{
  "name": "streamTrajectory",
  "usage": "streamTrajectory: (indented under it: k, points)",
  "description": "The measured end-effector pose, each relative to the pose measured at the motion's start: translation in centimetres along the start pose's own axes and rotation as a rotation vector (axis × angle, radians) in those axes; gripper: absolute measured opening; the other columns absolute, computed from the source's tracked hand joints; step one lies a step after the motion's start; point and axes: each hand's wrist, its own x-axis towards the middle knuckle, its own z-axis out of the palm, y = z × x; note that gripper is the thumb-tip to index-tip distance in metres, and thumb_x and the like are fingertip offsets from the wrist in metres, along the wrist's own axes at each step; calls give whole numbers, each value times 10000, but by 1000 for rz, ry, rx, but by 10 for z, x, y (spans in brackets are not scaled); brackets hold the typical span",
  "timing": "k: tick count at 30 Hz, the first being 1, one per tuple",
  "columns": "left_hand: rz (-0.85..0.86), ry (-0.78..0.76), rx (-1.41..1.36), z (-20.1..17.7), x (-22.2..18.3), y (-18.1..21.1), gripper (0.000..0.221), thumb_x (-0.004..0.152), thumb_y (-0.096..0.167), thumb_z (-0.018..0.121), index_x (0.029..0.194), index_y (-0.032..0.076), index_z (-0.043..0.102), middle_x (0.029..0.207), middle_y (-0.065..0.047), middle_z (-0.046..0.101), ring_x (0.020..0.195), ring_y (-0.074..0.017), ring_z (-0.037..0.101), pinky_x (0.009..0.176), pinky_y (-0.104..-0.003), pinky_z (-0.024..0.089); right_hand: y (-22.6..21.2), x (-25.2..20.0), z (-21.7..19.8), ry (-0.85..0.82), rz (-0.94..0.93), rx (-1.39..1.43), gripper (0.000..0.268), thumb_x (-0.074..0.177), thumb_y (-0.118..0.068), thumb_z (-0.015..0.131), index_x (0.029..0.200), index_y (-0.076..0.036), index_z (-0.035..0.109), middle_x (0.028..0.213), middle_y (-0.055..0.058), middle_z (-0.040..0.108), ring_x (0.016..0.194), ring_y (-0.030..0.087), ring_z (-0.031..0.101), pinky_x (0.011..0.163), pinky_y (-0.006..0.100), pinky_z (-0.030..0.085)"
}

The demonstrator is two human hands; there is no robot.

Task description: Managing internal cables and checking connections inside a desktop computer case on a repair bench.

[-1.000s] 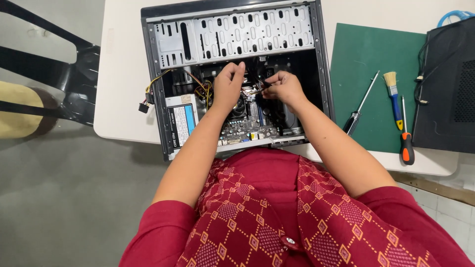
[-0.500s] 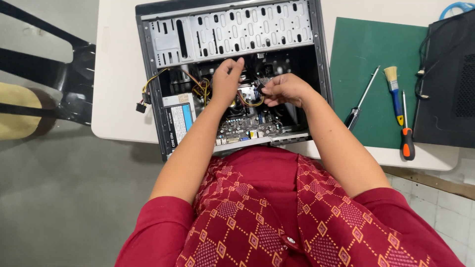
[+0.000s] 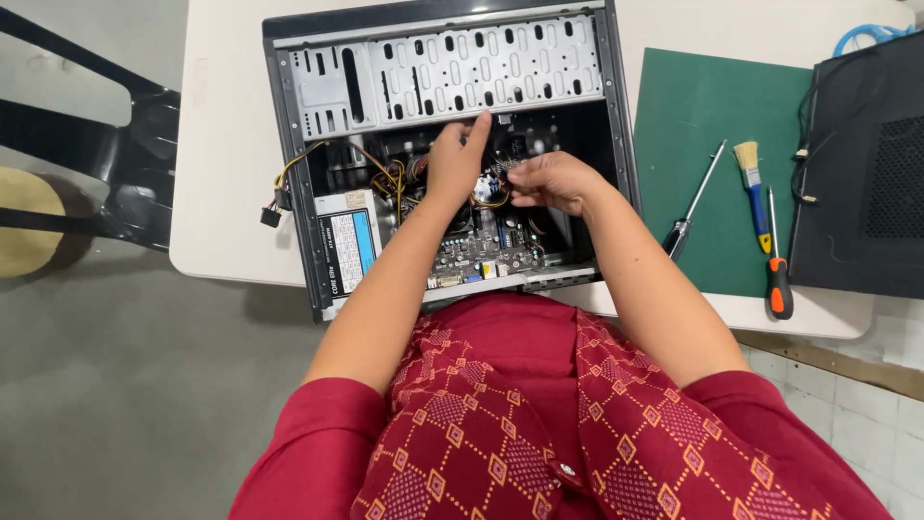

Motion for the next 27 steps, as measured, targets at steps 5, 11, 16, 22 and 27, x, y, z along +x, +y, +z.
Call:
streamTrajectory:
  k: [5,11,16,22,27]
  points:
    - [-7,-122,229,-4,-9,27,793,936,776,333,1119,91,688,1169,-164,725,1241,-353,628,1082,-486,480,2,33,-5,193,-59,-47,274,947,-40,703,1192,80,675,992,224,750,915,291,779,872,409,674]
    - [-26,-221,317,-5,-7,17,952,912,834,222,1232,35,627,1286,-226,673,1309,-397,578,1120,-517,434,11,56,1,287,-88,-13,286,950,-48,719,1186,103,660,988,259,739,924,328,779,858,426,695]
    - [23,-235,231,-9,3,-6,945,956,792,183,1150,15,683,1073,-139,761,1227,-355,646,1078,-496,463,19,58,8,323,-127,33,352,969,-45,691,1248,143,590,1034,290,706,948,346,755,880,467,684]
    - [73,-270,178,-15,9,-17,938,989,764,199,1132,-11,709,1178,-245,721,1273,-427,584,1111,-547,428,19,55,7,329,-138,38,352,979,-75,688,1234,146,586,1012,251,703,927,317,756,861,451,696]
    - [72,-317,179,-10,9,-17,948,984,775,202,1228,6,699,1309,-216,675,1353,-385,529,1164,-515,389,21,54,9,309,-177,1,355,986,-67,675,1244,156,574,994,255,691,897,329,761,832,459,708]
